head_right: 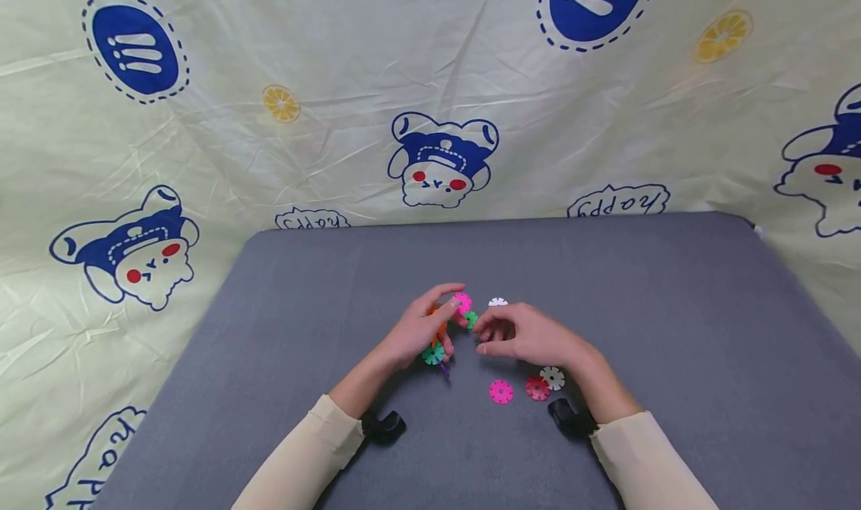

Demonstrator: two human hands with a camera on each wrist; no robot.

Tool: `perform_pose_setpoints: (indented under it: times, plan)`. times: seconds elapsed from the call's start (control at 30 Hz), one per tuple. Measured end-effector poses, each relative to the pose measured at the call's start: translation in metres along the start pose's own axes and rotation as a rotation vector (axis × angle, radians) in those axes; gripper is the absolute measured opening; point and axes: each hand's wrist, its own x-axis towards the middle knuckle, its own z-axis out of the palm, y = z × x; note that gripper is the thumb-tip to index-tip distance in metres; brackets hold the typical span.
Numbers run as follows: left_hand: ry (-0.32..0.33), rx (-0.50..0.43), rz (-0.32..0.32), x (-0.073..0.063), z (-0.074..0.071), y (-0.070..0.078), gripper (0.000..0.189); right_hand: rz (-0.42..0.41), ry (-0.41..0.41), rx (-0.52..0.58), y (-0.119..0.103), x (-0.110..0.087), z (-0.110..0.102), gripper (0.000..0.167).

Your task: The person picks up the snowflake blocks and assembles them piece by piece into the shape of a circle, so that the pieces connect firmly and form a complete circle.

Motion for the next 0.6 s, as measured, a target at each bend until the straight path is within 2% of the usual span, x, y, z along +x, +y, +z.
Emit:
perform_pose_setpoints:
  times: [0.1, 0.23, 0.37, 0.53, 0.6]
  plan:
    - [0.027, 0.017, 0.010, 0.0003, -0.0011, -0.0006, 0.038, 0.006, -0.118, -0.035, -0.0011, -0.0036, 0.0003, 0.038]
    - [0.041, 0.032, 0.012, 0.0003, -0.0006, 0.0010, 0.040, 0.021, -0.197, -0.117, -0.0032, -0.0078, 0.0021, 0.047]
    - [0.041, 0.032, 0.001, -0.0008, 0.0002, 0.0026, 0.040, 0.007, -0.194, -0.159, -0.0027, -0.0085, 0.0045, 0.047]
    - [0.055, 0.035, -0.008, -0.0015, 0.0012, 0.0033, 0.039, -0.025, -0.150, -0.170, -0.0010, -0.0069, 0.0042, 0.030]
    - [0.067, 0.047, -0.003, -0.0010, 0.0017, 0.0033, 0.037, -0.027, -0.145, -0.176, -0.0014, -0.0072, 0.0030, 0.028]
